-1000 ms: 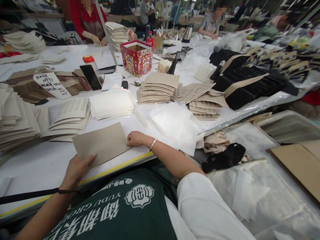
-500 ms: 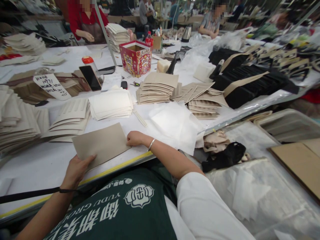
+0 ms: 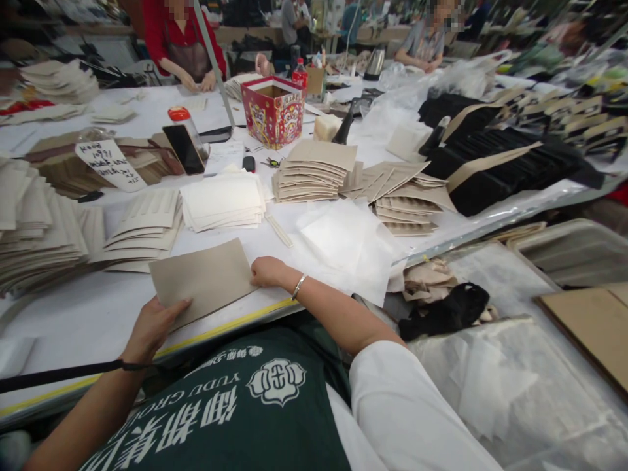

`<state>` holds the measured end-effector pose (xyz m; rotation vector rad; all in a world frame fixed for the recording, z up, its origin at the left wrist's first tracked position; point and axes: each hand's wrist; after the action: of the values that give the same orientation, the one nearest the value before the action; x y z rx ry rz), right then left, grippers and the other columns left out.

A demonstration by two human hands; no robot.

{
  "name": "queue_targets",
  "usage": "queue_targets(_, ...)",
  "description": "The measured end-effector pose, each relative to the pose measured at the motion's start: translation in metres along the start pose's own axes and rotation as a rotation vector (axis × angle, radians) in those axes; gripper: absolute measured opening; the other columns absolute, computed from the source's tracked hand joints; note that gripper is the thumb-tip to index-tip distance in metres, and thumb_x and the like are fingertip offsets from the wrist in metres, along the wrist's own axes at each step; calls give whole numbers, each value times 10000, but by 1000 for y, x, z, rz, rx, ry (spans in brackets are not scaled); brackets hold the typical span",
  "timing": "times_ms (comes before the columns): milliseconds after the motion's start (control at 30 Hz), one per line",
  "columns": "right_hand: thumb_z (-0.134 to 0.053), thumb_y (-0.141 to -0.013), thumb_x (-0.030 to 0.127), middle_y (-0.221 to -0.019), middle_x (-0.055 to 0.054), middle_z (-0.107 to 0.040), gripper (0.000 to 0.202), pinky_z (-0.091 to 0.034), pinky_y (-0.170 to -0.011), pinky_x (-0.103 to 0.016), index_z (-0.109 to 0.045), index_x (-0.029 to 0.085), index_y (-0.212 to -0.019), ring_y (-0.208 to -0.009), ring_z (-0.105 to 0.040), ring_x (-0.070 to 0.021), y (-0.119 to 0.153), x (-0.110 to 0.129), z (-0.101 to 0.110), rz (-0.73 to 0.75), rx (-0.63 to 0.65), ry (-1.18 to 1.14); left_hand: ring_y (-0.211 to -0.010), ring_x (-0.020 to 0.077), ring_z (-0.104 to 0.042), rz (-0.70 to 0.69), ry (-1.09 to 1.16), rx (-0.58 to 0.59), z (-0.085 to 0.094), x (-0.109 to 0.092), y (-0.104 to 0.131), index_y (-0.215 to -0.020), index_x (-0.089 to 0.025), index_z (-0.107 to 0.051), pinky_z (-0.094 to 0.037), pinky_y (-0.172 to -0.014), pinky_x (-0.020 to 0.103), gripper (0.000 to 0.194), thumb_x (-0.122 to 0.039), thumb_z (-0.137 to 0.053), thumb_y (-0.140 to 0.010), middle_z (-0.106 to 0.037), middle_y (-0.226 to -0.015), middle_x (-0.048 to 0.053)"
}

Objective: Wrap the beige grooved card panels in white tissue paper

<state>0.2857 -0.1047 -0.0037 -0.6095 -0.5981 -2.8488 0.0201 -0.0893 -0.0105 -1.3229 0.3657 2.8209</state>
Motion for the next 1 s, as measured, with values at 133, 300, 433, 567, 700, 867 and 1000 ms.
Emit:
queue_targets(133,-527,-714,259,-820,-93,-666,194,-313,-520,-238,-669,144,-779,-710,-580,-189,1,1,-5,-14,-4,30,-941,275,-600,-55,-98,135,16,-5,-1,-1076,-121,-543,-489,-793,355,567,-465,-584,-627,-649,-1036,109)
queue_targets(300,-519,-736,268,-813,-89,-663,206,-329,-551,-230,-674,150,-802,-708,-576,-179,1,0,-9,-21,15,46,-896,275,-605,-71,-195,186,26,0,1,-1053,-123,-563,-491,-741,333,571,-451,-592,-586,-662,-1001,80)
queue_targets(433,-518,-742,280,-787,-82,-658,201,-312,-532,-229,-668,153,-783,-693,-573,-175,2,1,-10,-20,16,66,-867,267,-606,-66,-177,177,23,8,2,-1056,-112,-555,-493,-714,329,554,-413,-578,-591,-665,-973,72)
queue_targets(567,-516,-738,273,-774,-74,-654,187,-302,-526,-229,-661,156,-759,-682,-565,-167,2,2,-11,-26,12,71,-809,254,-612,-45,-164,162,20,10,4,-1075,-123,-547,-497,-641,306,540,-392,-560,-608,-673,-929,55)
queue_targets(700,-509,-729,267,-750,-69,-650,190,-305,-525,-229,-661,154,-752,-660,-553,-160,1,2,-12,-40,21,59,-812,253,-610,-62,-177,157,20,12,5,-1066,-115,-549,-493,-640,305,527,-386,-553,-614,-669,-928,64)
queue_targets(867,-507,-719,275,-725,-62,-645,184,-302,-515,-229,-649,158,-713,-640,-546,-156,0,1,-15,-42,8,61,-822,256,-608,-83,-219,153,19,15,5,-1060,-109,-545,-488,-646,308,501,-372,-539,-634,-666,-923,72)
queue_targets(1000,-509,-715,269,-705,-58,-641,176,-300,-507,-225,-642,156,-693,-627,-546,-150,0,0,-16,-43,-1,59,-856,250,-599,-106,-333,135,19,16,7,-1070,-123,-534,-478,-695,311,462,-351,-522,-668,-664,-927,64)
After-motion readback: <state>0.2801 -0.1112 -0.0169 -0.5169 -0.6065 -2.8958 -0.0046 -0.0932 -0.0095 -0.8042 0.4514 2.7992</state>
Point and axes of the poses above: each hand's wrist, its own y-axis away from the middle knuckle, its own z-axis out of the back of the hand, x = y × z
